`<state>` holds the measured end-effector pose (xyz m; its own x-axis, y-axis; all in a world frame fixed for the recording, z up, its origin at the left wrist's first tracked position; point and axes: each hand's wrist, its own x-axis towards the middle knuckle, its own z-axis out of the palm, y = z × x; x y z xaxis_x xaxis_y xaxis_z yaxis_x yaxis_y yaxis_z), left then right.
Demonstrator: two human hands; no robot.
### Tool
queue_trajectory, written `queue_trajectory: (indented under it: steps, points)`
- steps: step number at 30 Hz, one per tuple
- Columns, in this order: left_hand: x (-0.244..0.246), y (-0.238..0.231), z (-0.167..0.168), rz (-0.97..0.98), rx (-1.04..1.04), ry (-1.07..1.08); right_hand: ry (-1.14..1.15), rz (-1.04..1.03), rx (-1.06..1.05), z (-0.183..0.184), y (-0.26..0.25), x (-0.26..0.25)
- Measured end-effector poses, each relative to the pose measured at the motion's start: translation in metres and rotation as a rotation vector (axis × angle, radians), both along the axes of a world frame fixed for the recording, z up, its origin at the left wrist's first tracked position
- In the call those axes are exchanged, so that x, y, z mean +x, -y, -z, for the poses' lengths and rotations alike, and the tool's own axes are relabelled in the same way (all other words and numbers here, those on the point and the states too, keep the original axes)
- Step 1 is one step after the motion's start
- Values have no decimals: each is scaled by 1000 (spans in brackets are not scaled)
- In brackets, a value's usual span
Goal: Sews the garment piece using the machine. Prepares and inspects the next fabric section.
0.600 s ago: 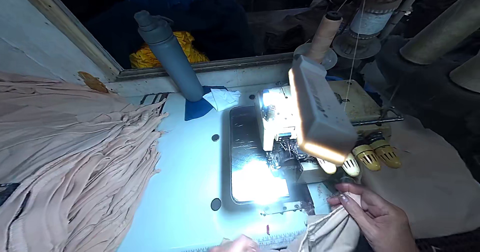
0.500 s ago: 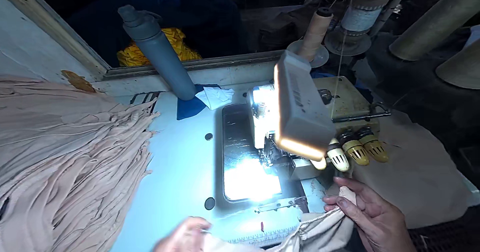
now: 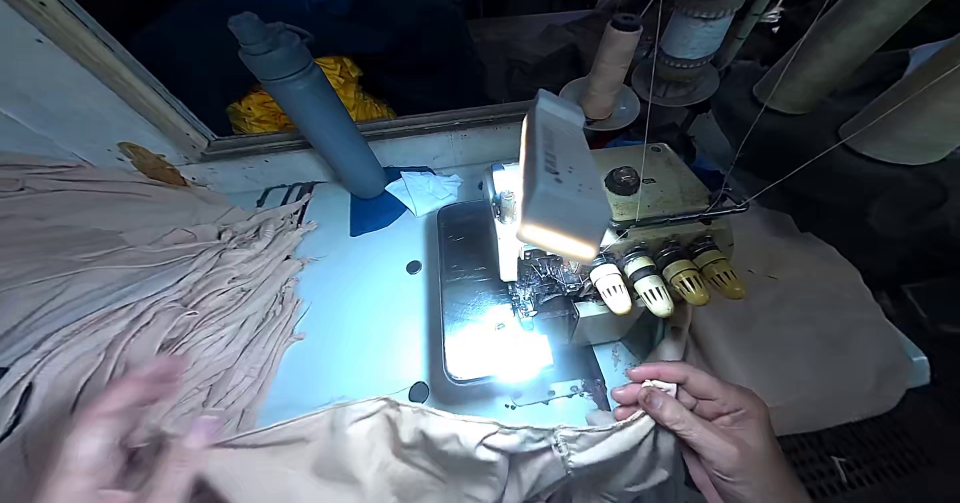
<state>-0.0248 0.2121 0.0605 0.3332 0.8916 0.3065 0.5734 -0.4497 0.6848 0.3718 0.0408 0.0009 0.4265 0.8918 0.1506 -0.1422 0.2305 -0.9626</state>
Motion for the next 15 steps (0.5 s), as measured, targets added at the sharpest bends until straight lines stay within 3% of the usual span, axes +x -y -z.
queue_trajectory:
  steps: [4,6,9,15]
  points:
    - [99,60,17,439,-216,-29,11,-156,56,-14,-14,-31]
    - [138,78,37,564,-219,-38,-5,-215,72,-22,-19,-41]
    - [162,83,58,552,-191,113,26,-230,80,-26,-21,-41]
    - [147,61,51,539,-316,286,94,-189,9,-12,-17,-19]
